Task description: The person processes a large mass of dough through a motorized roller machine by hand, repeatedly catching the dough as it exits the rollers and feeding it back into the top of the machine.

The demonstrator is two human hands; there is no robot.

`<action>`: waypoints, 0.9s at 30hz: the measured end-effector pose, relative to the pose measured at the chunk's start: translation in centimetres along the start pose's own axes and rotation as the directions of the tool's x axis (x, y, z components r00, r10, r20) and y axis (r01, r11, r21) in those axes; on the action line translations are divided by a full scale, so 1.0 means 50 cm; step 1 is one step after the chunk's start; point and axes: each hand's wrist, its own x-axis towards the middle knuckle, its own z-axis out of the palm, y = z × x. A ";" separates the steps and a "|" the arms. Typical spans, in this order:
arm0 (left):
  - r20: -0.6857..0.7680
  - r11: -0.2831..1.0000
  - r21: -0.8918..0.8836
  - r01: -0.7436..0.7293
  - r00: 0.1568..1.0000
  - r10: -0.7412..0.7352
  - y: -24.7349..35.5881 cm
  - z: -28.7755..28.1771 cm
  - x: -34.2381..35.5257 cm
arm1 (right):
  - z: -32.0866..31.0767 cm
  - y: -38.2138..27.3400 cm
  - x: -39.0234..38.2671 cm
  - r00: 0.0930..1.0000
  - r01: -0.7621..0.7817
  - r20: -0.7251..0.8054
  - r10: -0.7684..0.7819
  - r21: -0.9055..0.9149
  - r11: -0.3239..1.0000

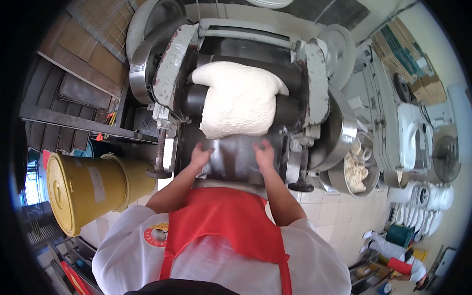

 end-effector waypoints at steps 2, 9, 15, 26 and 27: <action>0.088 0.984 0.007 -0.176 0.981 0.175 0.033 0.024 0.018 | 0.026 -0.002 0.013 0.997 -0.045 0.053 0.062 -0.271 0.961; 0.685 0.926 -0.238 -0.294 0.624 0.374 0.204 0.012 0.108 | 0.033 -0.114 0.130 0.800 0.072 0.588 0.123 -0.297 0.952; 0.684 0.915 -0.311 -0.257 0.607 0.403 0.236 -0.024 0.071 | 0.027 -0.121 0.067 0.845 -0.027 0.534 -0.042 0.120 0.992; 0.135 0.787 -0.576 -0.222 0.923 0.360 0.326 -0.078 -0.089 | 0.048 -0.228 0.011 0.982 0.169 0.007 -0.188 0.410 0.896; 0.115 0.761 -0.602 -0.241 0.917 0.382 0.324 -0.079 -0.081 | 0.043 -0.242 0.002 0.987 0.140 0.006 -0.158 0.440 0.887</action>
